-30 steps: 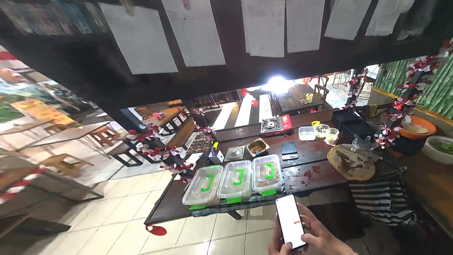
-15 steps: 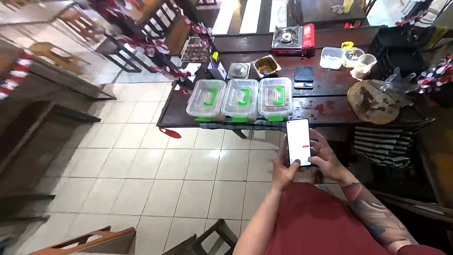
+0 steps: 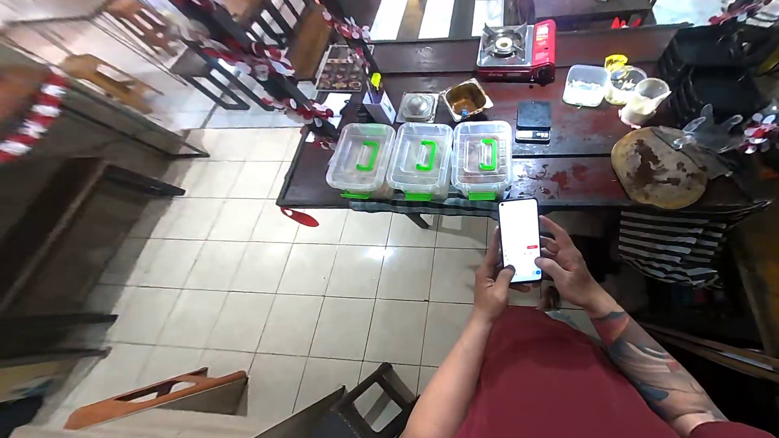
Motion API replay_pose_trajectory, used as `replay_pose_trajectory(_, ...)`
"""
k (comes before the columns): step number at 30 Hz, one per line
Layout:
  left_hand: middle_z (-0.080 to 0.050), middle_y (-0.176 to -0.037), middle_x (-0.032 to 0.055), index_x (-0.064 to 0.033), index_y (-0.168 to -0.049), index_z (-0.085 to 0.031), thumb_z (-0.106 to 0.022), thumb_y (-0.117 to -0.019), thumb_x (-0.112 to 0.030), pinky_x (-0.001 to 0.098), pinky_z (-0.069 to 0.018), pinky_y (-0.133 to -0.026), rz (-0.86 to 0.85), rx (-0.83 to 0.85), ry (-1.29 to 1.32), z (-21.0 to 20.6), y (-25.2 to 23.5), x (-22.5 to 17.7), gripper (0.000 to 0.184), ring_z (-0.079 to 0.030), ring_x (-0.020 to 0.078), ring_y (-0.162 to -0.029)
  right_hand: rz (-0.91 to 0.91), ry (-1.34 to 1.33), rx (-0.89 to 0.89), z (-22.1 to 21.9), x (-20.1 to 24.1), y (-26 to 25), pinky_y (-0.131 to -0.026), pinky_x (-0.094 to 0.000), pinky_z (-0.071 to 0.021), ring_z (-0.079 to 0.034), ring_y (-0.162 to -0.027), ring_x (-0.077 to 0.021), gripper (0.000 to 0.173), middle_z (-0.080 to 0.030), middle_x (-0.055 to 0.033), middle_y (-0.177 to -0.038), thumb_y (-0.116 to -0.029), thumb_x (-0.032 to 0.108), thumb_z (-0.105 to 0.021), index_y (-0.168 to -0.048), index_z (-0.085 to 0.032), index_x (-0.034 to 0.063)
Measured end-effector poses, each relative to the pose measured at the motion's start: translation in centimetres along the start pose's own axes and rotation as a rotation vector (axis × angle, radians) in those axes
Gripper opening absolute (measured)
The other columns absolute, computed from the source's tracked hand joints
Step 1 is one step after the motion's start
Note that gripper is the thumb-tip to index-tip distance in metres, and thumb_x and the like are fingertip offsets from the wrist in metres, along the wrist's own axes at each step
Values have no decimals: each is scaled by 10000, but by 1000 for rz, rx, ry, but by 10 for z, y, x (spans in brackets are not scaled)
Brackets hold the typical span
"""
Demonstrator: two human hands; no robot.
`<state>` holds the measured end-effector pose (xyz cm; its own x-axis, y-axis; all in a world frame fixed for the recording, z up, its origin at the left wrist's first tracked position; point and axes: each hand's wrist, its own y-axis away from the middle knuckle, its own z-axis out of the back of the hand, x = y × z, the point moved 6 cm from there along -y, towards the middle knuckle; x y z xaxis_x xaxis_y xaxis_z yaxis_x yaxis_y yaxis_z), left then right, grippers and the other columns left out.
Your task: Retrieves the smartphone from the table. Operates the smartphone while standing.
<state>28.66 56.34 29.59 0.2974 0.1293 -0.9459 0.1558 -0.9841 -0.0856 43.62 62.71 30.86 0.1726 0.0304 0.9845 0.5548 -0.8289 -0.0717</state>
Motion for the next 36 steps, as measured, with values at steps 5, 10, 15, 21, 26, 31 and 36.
replay_pose_trajectory(5, -638, -1322, 205, -107, -1636, -236, -481, -967, -65, 448, -653, -630, -18, 44, 57, 5, 0, 4, 714, -740, 308, -911, -4, 2, 7, 0, -2, -3, -708, -428, -659, -726, -1008, -311, 683, -645, -166, -1324, -1018, 53, -488, -1626, -236, 233)
replay_pose_trajectory(10, -584, -1407, 215, -106, -1646, -190, -532, -934, -92, 456, -649, -675, -31, 86, 108, 6, 1, 7, 790, -726, 320, -989, 48, 62, 17, 0, 2, -7, -958, -448, -595, -678, -1149, -294, 659, -635, -165, -1347, -1023, 104, -496, -1626, -253, 210)
replay_pose_trajectory(15, -581, -1407, 219, -102, -1650, -155, -556, -939, -150, 473, -651, -698, -42, 106, 82, 8, 2, 6, 817, -717, 330, -1020, 20, 117, 34, 1, 6, -17, -982, -434, -586, -673, -1167, -264, 715, -620, -129, -1383, -1006, 104, -519, -1638, -207, 225)
replay_pose_trajectory(21, -584, -1413, 192, -141, -1656, -152, -560, -933, -132, 467, -653, -712, -44, 99, 80, 8, 3, 4, 830, -720, 303, -1027, 32, 81, 89, -2, 14, -25, -971, -442, -588, -668, -1170, -271, 784, -602, -130, -1406, -963, 23, -510, -1644, -183, 230)
replay_pose_trajectory(26, -580, -1416, 195, -159, -1658, -153, -561, -923, -112, 476, -652, -719, -41, 104, 92, 9, 3, 3, 842, -717, 315, -1035, 52, 83, 111, -2, 13, -27, -968, -438, -591, -672, -1164, -270, 785, -604, -127, -1406, -965, 24, -519, -1644, -177, 221)
replay_pose_trajectory(31, -569, -1429, 203, -138, -1656, -147, -576, -918, -123, 487, -650, -728, -39, 110, 89, 8, 4, 4, 854, -712, 322, -1052, 62, 127, 70, -1, 16, -35, -963, -467, -595, -663, -1178, -291, 806, -585, -118, -1426, -976, 62, -573, -1646, -164, 250)
replay_pose_trajectory(36, -565, -1437, 201, -137, -1657, -143, -589, -923, -153, 491, -650, -730, -34, 124, 78, 5, 5, 6, 859, -709, 325, -1066, 50, 115, 53, -4, 21, -43, -931, -466, -608, -661, -1172, -291, 845, -573, -116, -1427, -965, 77, -611, -1645, -158, 293)
